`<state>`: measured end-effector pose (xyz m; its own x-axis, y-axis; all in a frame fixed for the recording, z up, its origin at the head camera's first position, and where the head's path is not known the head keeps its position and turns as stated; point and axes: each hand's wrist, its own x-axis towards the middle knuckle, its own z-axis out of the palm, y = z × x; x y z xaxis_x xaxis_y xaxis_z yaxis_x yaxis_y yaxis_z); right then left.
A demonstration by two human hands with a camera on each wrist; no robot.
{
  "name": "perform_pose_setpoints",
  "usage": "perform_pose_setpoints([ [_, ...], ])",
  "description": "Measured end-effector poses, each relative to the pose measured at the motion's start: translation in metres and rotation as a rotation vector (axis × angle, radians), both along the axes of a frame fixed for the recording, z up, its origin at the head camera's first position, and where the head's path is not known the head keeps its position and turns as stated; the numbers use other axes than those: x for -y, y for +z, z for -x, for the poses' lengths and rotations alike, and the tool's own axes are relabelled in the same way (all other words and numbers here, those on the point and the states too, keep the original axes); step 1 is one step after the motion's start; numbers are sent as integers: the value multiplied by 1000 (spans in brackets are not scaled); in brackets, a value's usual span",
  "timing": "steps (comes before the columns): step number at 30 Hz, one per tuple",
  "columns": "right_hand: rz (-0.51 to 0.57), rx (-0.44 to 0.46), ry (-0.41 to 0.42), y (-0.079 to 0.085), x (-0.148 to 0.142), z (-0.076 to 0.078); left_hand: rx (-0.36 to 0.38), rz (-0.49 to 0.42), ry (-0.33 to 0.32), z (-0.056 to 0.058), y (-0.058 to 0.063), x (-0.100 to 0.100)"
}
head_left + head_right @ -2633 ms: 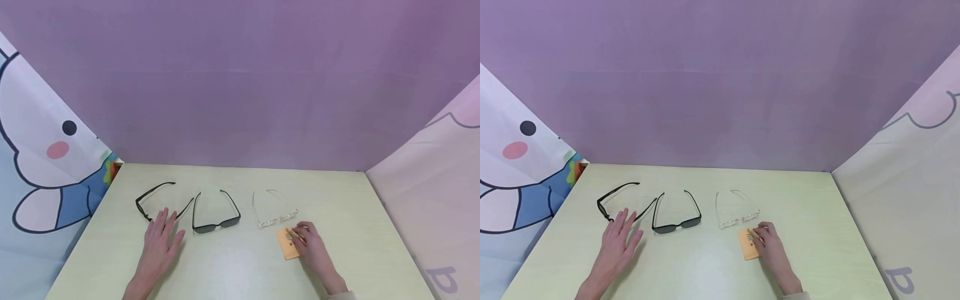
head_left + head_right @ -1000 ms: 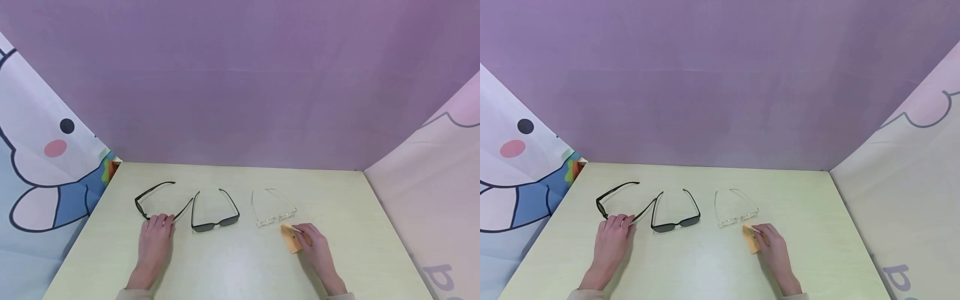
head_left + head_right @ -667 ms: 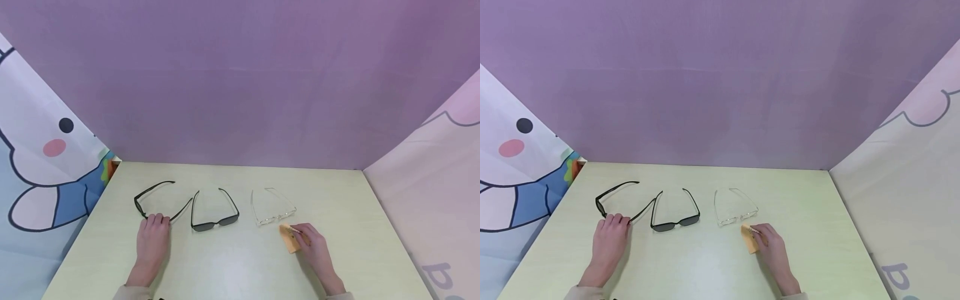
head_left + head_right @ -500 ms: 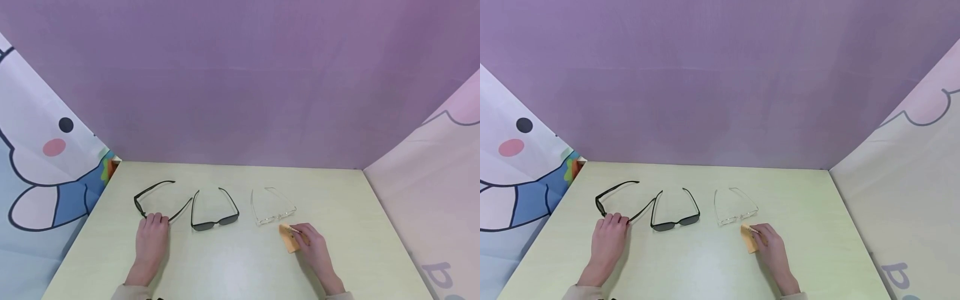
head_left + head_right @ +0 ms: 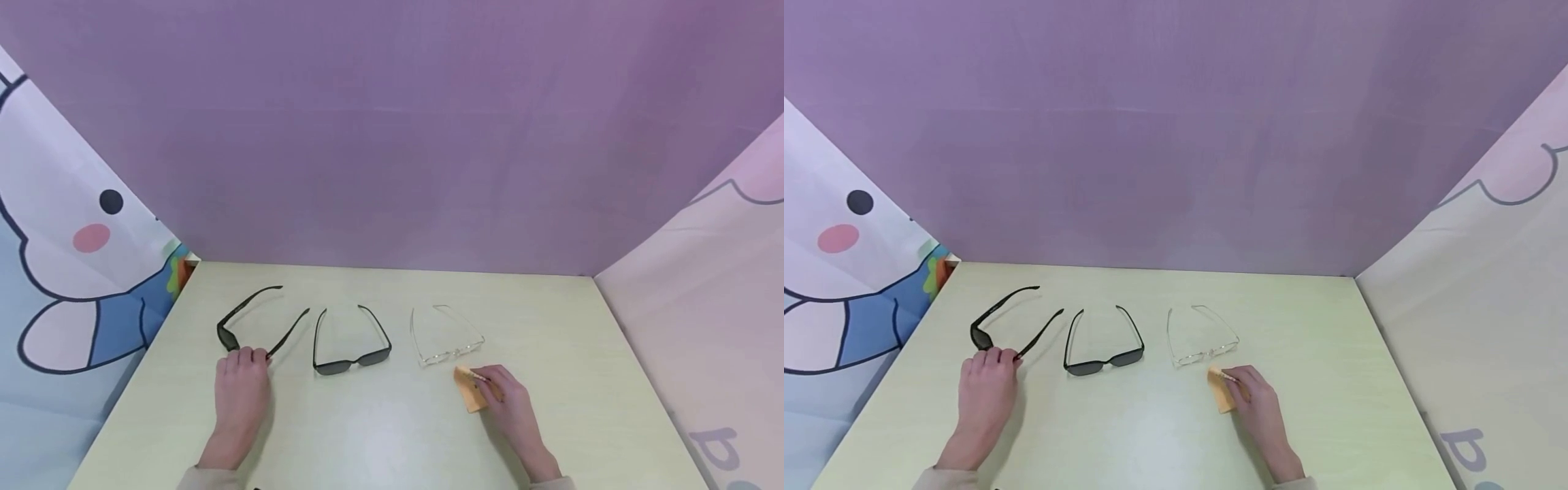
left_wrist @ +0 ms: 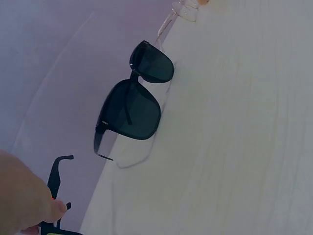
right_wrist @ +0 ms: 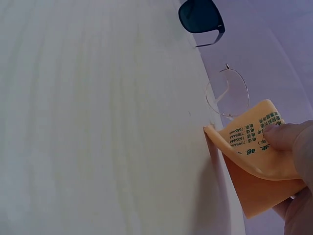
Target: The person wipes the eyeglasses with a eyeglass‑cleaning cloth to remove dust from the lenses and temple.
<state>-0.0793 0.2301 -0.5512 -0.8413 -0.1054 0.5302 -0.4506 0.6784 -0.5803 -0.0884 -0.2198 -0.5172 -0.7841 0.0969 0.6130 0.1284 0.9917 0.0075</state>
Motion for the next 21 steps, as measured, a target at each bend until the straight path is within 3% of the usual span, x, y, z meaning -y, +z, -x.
perform_pose_setpoints([
  [10, 10, 6, 31, 2, 8, -1, 15, -312, -13, -7, 24, -9],
  [21, 5, -14, 39, 3, 14, 1, -76, -465, -19, -15, 38, -17],
])
